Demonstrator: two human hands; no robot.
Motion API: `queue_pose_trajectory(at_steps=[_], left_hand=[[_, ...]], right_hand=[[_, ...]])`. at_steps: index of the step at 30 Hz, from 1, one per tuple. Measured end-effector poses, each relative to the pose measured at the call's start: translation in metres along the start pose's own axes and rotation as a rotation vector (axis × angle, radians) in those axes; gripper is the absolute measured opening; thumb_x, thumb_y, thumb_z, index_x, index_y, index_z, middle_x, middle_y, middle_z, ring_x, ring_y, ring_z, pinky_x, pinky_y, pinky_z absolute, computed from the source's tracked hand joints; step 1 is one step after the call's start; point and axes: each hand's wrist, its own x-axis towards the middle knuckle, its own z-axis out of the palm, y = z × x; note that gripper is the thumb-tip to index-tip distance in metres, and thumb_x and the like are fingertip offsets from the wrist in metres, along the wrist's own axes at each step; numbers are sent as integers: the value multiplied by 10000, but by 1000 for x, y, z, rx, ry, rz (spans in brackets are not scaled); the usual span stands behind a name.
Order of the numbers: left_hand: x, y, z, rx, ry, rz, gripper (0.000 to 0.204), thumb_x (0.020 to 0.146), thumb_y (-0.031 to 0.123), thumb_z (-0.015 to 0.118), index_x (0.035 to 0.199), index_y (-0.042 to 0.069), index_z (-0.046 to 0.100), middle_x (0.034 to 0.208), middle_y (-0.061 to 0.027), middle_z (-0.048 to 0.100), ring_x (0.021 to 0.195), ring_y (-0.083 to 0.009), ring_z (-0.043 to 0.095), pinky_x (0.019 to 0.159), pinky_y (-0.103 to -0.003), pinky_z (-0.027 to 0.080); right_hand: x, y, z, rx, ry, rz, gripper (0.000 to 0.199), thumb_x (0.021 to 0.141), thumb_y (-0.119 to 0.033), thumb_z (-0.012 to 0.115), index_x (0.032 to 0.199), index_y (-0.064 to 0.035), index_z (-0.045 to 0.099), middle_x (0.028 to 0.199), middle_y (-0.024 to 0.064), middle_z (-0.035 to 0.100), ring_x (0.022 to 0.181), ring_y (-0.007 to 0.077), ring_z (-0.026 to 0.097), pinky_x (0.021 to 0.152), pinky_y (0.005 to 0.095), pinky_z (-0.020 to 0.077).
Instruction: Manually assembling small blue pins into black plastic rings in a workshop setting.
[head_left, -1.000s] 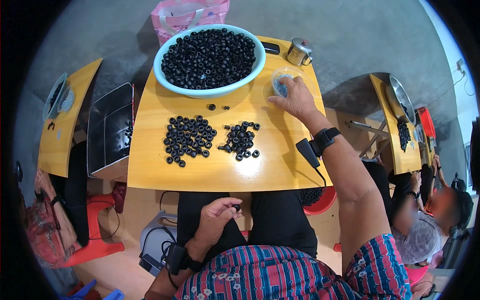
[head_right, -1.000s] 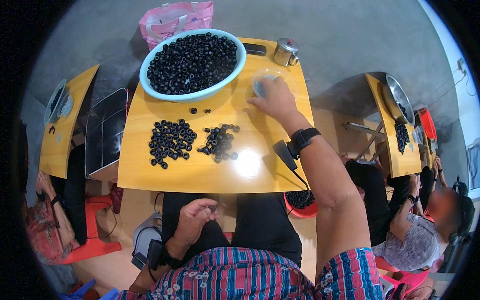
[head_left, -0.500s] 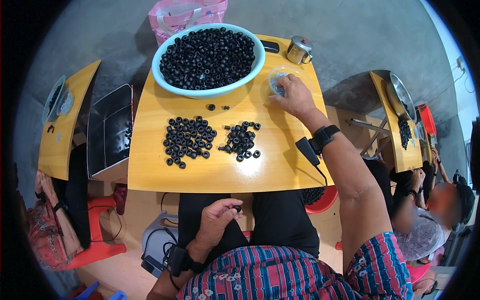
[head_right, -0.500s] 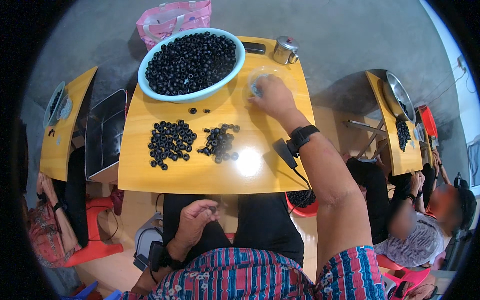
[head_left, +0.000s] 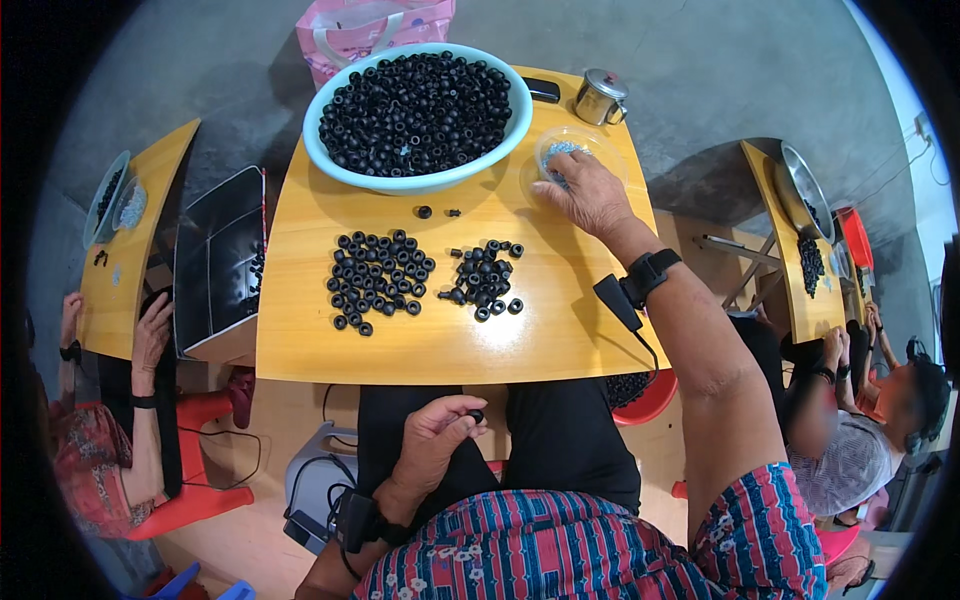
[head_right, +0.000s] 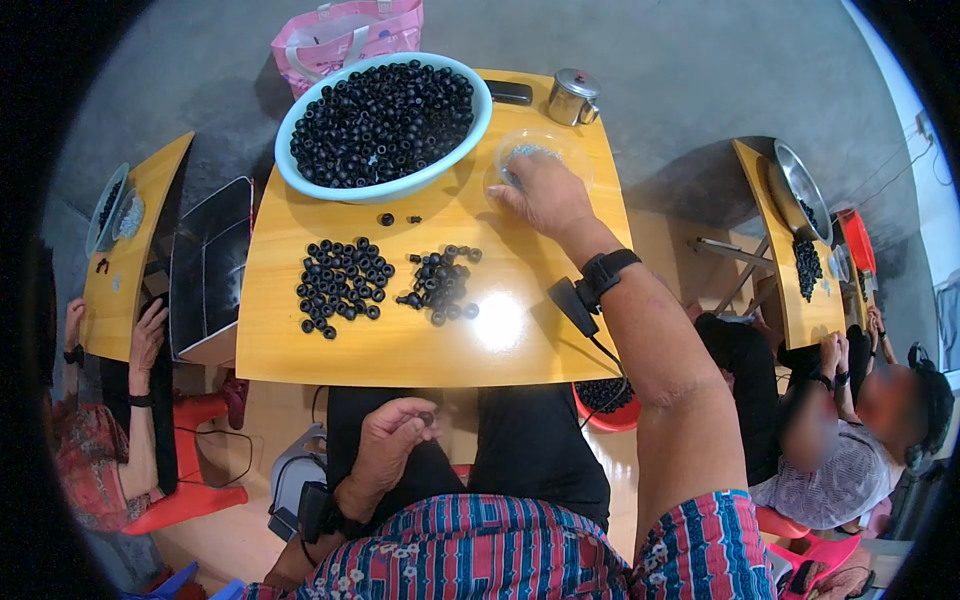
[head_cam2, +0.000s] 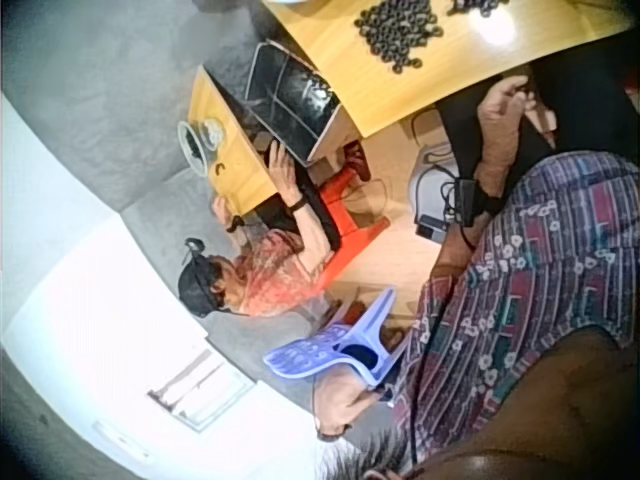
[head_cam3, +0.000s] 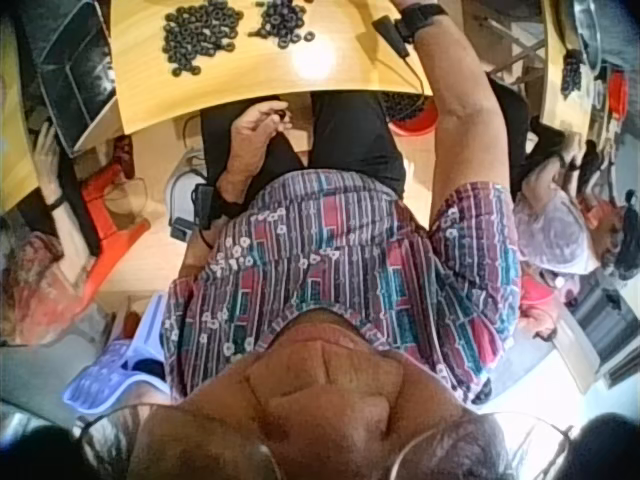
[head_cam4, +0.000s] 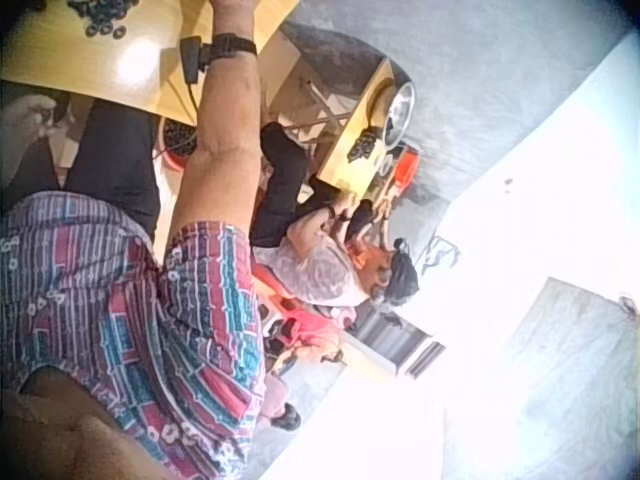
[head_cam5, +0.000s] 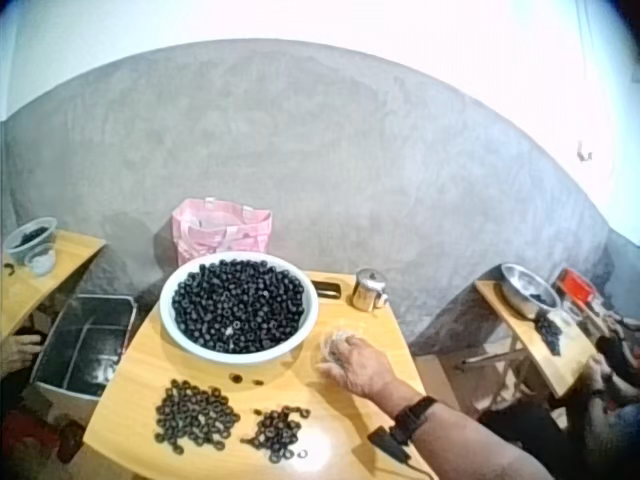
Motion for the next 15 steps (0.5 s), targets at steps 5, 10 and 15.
queue_pose_trajectory(at_steps=[5,10,15], left_hand=[[0,0,-1,4,9,-6,242,901,77,573,1118,-28,572,877,-55,610,790,-117,597,843,-325,513],[0,-2,-4,-31,-13,6,235,902,51,571,1125,-21,589,918,-63,629,823,-102,592,849,-281,504],[-1,1,-2,-22,-4,2,231,903,39,562,1123,-22,589,920,-64,629,824,-104,592,848,-283,506]], right_hand=[[1,-1,2,-28,4,9,454,845,-481,559,1031,-68,588,1033,187,568,989,352,546,836,439,454],[-2,0,1,-46,14,-19,460,852,-495,543,1025,-71,591,1030,184,570,980,353,547,825,440,455],[-3,7,4,-27,36,-51,461,859,-512,521,996,-78,600,990,166,584,964,345,552,811,437,457]])
